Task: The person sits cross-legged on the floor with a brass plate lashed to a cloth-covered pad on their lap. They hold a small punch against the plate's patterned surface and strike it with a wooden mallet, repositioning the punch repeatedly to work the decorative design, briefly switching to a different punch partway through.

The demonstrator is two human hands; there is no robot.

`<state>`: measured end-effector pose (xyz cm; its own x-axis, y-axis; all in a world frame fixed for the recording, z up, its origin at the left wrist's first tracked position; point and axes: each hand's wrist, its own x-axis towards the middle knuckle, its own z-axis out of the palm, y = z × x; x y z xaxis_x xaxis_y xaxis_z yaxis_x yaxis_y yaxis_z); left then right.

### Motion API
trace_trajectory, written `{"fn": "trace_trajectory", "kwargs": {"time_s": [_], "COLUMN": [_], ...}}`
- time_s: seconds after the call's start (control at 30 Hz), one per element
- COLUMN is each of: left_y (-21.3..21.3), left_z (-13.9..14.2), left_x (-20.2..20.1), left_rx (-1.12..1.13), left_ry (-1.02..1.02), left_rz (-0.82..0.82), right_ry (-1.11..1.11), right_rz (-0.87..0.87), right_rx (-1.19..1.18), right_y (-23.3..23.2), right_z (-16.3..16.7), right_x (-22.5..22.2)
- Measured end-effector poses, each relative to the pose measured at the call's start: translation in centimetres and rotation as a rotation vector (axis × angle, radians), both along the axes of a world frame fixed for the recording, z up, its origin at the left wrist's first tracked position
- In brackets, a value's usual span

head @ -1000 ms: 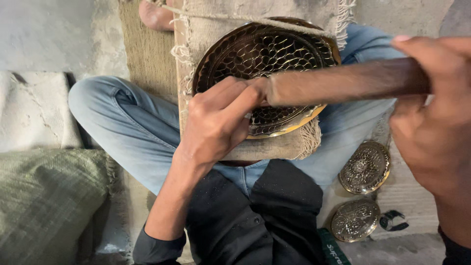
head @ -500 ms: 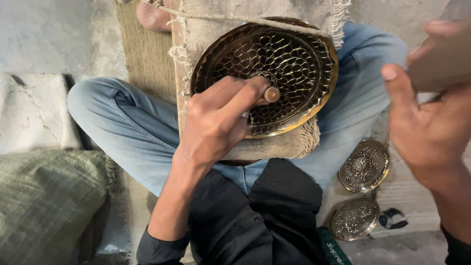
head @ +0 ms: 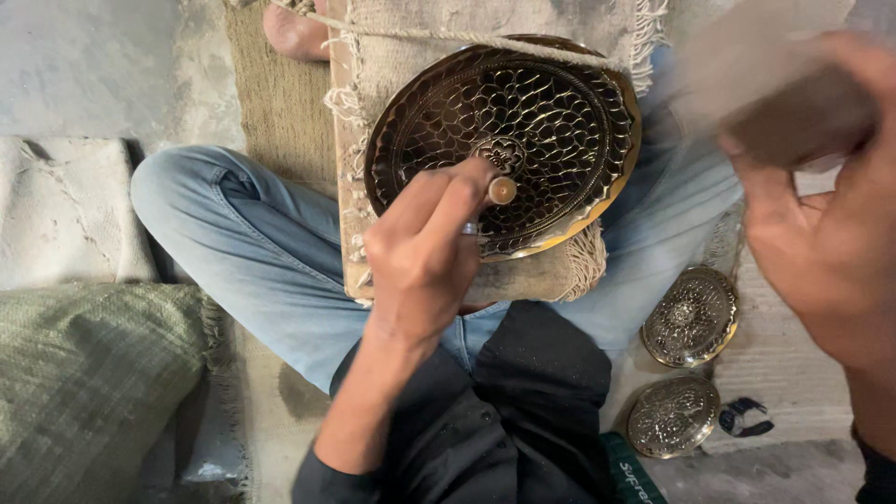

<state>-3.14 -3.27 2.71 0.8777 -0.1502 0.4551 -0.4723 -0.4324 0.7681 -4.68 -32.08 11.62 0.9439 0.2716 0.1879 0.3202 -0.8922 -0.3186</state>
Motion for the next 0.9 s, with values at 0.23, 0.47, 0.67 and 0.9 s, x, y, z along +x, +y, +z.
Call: {"fn": "trace_trajectory", "kwargs": {"time_s": [0.23, 0.47, 0.67, 0.9], "left_y": [-1.2, -0.9, -0.8, -0.9], "left_z": [-0.7, -0.6, -0.5, -0.5], "left_x": [-0.6, -0.6, -0.6, -0.6], "left_rx": [0.015, -0.016, -0.031, -0.040], "left_ry": [-0.018, 0.022, 0.016, 0.005], "left_rz": [0.124, 0.117, 0.108, 0.123], "right_ry": [0.009, -0.042, -0.028, 0.036], "right_rz": [-0.034, 0.119, 0.152, 0.032], "right_rx": [-0.042, -0.213, -0.221, -0.094], "right_y": [0.3, 1.4, 2.3, 3.6], "right_z": [-0.1, 2.5, 3.1, 2.7], "right_x": [1.0, 2.2, 2.8, 2.6]}}
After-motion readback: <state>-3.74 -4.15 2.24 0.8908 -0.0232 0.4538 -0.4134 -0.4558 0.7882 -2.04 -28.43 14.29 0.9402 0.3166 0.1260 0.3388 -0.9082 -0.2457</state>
